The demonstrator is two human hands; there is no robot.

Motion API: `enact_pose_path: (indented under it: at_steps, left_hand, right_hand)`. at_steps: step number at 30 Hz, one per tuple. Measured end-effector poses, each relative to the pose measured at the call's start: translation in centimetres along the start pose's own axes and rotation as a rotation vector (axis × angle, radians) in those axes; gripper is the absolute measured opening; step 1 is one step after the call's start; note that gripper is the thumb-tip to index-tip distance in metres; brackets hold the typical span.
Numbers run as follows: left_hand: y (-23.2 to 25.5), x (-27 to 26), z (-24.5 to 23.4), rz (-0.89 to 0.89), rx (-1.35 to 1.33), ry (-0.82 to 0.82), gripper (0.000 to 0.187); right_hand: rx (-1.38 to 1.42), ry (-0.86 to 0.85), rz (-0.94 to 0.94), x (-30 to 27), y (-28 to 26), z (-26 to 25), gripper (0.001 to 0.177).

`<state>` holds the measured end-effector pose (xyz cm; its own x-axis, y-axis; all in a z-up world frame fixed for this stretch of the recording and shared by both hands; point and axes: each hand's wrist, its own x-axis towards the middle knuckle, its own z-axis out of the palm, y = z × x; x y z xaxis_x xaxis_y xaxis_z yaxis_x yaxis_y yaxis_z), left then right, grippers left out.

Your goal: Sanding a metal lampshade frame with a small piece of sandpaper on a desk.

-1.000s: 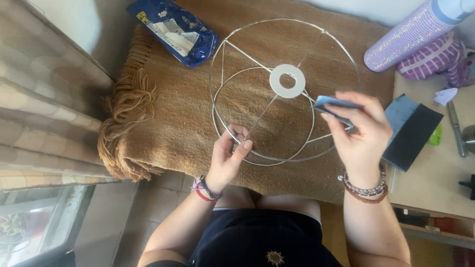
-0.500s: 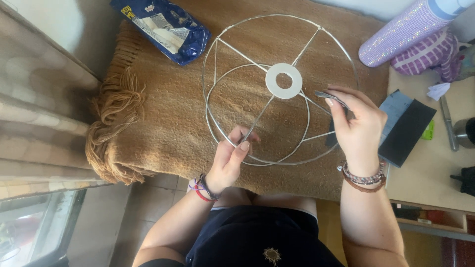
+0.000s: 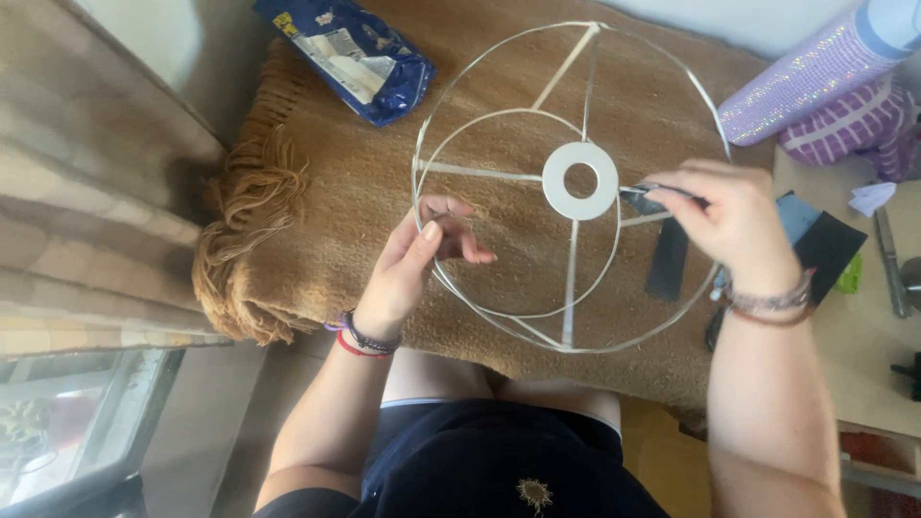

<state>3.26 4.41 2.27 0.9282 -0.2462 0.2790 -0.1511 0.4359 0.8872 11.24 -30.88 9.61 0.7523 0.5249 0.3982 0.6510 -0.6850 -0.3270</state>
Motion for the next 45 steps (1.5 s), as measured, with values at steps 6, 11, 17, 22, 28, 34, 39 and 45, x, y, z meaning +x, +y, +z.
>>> enact_pose_path:
  at_steps: [6, 11, 17, 22, 28, 34, 39, 45]
  left_hand:
    - [0.6, -1.8, 3.3, -0.055, -0.158, -0.026, 0.035]
    - [-1.9, -3.2, 4.7, -0.312, 0.0, -0.16, 0.041]
    - [1.2, -4.2, 2.0, -0.002, 0.849, 0.075, 0.018]
    - [0.9, -4.2, -0.2, 0.049, 0.715, 0.198, 0.016]
    - [-2.3, -3.1, 0.7, 0.109, 0.486, -0.009, 0.031]
    - [-3.6, -3.1, 3.3, 0.196, 0.283, 0.008, 0.032]
    - [-6.8, -2.8, 1.9, 0.226, 0.244, -0.045, 0.041]
    - [-9.5, -3.2, 1.0, 0.213, 0.197, -0.036, 0.046]
  right_hand:
    - [-0.003, -0.315, -0.061, 6.2, 5.0, -1.3, 0.02]
    - [0.017, -0.278, -0.278, 10.4, 4.1, -0.2, 0.013]
    - [0.014, 0.106, -0.232, 5.0, -2.0, -1.5, 0.009]
    - [0.241, 0.431, 0.099, -4.9, -10.4, 2.0, 0.019]
    - [0.444, 0.342, -0.072, -8.2, -14.6, 10.5, 0.012]
    - [0.308, 0.702, -0.118, -6.7, -9.8, 15.9, 0.017]
    - [0.271, 0.912, -0.194, -3.3, -8.9, 17.5, 0.024]
    - [0.256, 0.799, -0.381, -2.2, -9.2, 21.4, 0.02]
